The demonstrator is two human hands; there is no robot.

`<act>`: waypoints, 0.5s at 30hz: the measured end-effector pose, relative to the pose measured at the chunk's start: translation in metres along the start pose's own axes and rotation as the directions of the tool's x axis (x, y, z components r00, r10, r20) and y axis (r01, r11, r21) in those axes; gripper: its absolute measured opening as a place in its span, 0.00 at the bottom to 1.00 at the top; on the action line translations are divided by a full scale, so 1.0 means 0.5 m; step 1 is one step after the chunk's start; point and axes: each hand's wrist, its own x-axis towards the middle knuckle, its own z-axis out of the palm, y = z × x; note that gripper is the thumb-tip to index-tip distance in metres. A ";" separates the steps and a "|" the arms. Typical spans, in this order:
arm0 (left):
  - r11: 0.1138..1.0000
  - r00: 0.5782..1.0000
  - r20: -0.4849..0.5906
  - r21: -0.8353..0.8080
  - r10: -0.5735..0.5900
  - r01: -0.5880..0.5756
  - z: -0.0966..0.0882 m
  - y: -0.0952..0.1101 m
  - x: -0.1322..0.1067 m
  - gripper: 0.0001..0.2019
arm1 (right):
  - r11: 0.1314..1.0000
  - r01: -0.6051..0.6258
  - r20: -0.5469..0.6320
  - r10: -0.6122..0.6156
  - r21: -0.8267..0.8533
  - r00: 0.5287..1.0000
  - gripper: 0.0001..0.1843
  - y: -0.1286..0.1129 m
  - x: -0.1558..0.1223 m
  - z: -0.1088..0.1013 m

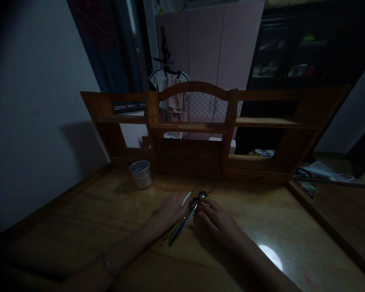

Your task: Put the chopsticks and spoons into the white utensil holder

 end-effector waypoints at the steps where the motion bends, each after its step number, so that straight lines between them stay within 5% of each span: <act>1: 1.000 1.000 -0.002 0.004 -0.004 0.004 0.001 0.000 0.000 0.18 | 1.000 0.008 -0.002 -0.008 -0.002 1.000 0.20 0.000 0.000 0.000; 15: 0.998 0.998 -0.014 -0.022 -0.061 0.061 0.004 -0.004 0.004 0.18 | 0.998 0.049 0.012 -0.049 -0.050 0.999 0.19 0.004 0.001 0.002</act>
